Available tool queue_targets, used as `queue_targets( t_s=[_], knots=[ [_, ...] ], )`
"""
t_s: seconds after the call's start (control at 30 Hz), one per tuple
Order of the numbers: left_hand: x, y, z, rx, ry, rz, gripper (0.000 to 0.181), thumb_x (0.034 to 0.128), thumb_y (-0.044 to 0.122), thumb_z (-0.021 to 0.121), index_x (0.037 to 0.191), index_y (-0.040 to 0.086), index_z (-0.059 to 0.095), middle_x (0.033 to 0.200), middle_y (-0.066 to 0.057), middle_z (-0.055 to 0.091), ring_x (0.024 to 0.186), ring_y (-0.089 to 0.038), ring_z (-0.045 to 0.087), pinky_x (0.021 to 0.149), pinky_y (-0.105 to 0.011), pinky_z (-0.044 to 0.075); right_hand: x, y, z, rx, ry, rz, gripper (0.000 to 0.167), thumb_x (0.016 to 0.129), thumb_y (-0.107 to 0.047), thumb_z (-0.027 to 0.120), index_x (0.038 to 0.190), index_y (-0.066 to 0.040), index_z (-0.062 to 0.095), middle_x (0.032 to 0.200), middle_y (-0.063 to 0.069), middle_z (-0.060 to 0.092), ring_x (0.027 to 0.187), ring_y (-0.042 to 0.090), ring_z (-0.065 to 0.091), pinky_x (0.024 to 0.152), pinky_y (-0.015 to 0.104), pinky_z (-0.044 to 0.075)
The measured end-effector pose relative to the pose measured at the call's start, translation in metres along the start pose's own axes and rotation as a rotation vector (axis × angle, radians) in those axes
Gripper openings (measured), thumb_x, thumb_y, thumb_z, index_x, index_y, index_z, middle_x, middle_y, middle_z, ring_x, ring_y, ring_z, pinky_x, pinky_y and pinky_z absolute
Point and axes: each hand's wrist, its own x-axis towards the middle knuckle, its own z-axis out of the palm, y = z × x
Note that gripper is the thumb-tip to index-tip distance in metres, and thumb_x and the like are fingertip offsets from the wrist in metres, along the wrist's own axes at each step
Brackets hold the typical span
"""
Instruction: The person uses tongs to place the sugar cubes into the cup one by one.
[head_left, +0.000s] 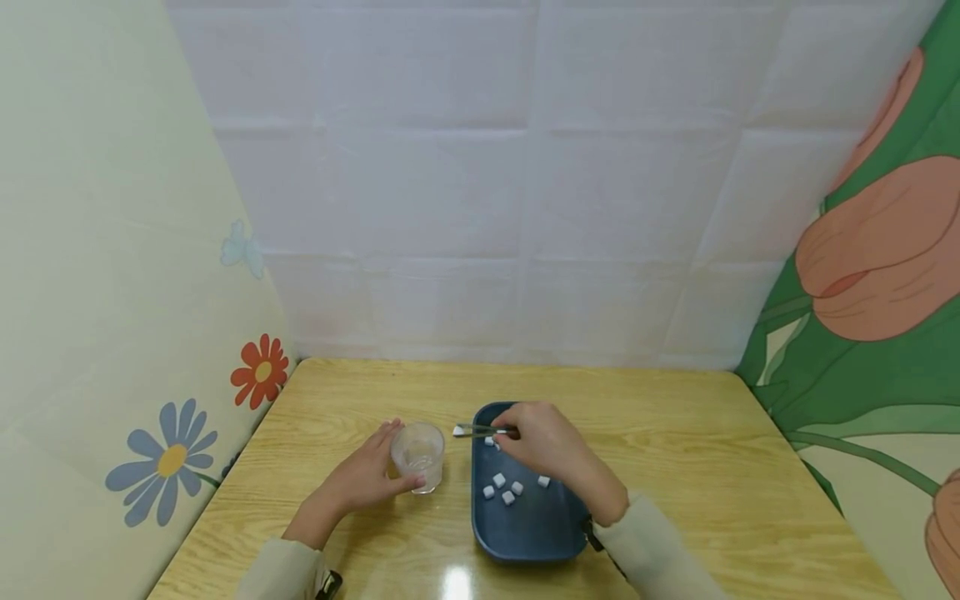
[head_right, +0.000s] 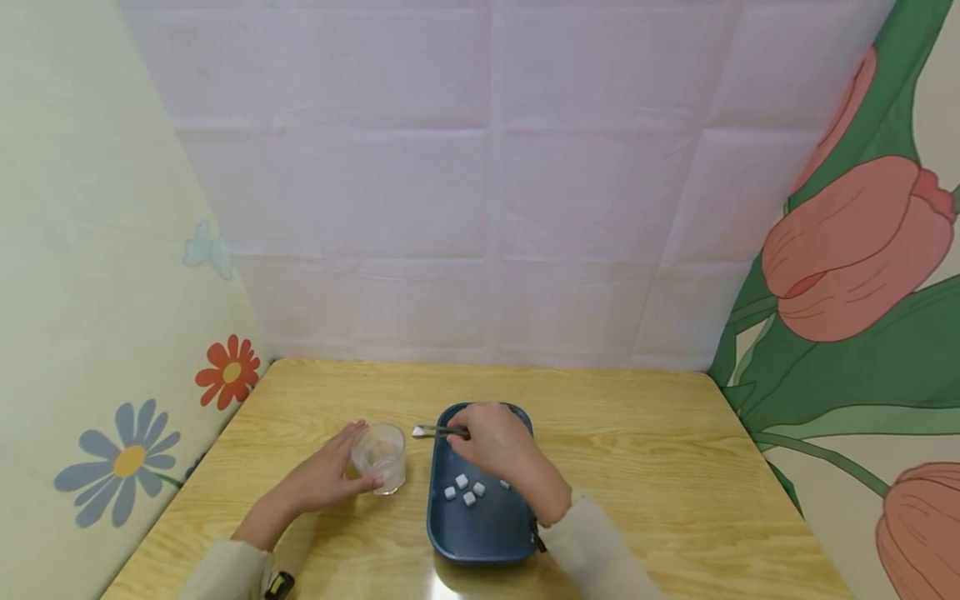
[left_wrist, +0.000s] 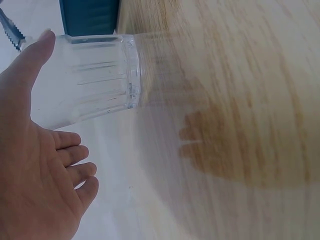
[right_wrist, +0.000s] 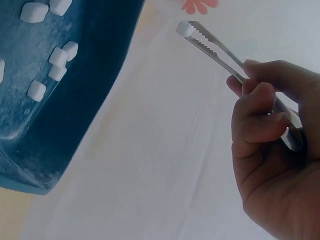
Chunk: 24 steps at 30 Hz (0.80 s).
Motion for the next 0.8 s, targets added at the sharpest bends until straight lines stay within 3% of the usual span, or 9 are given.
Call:
queue_targets(
  t_s=[0.4,0.63,0.8],
  knots=[
    [0.000,-0.001,0.000,-0.005,-0.007,0.002,0.108,0.0843,0.070,0.067,0.156,-0.002,0.032,0.163,-0.020,0.030,0.151,-0.040,0.026,0.115,-0.061,0.033,0.005,-0.006,0.010,0.098,-0.066,-0.008,0.018,0.095,-0.014,0.071,0.109,-0.005,0.078,0.099,0.006,0.076,0.081,0.011,0.070,0.068,0.021,0.055],
    [0.000,0.000,0.000,-0.015,-0.018,-0.005,0.106,0.0852,0.070,0.066,0.157,-0.001,0.032,0.164,-0.020,0.029,0.152,-0.040,0.024,0.115,-0.060,0.032,0.009,-0.012,0.020,0.095,-0.064,-0.051,0.015,0.096,-0.014,0.069,0.107,-0.010,0.079,0.093,0.001,0.075,0.066,0.001,0.059,0.059,0.020,0.048],
    [0.000,0.001,0.000,-0.032,-0.025,-0.014,0.106,0.0850,0.070,0.066,0.157,0.001,0.032,0.164,-0.020,0.027,0.152,-0.039,0.023,0.115,-0.060,0.032,0.013,-0.014,0.028,0.087,-0.076,-0.060,0.015,0.097,-0.013,0.069,0.108,-0.008,0.079,0.094,0.002,0.075,0.071,0.000,0.062,0.062,0.020,0.051]
  ],
)
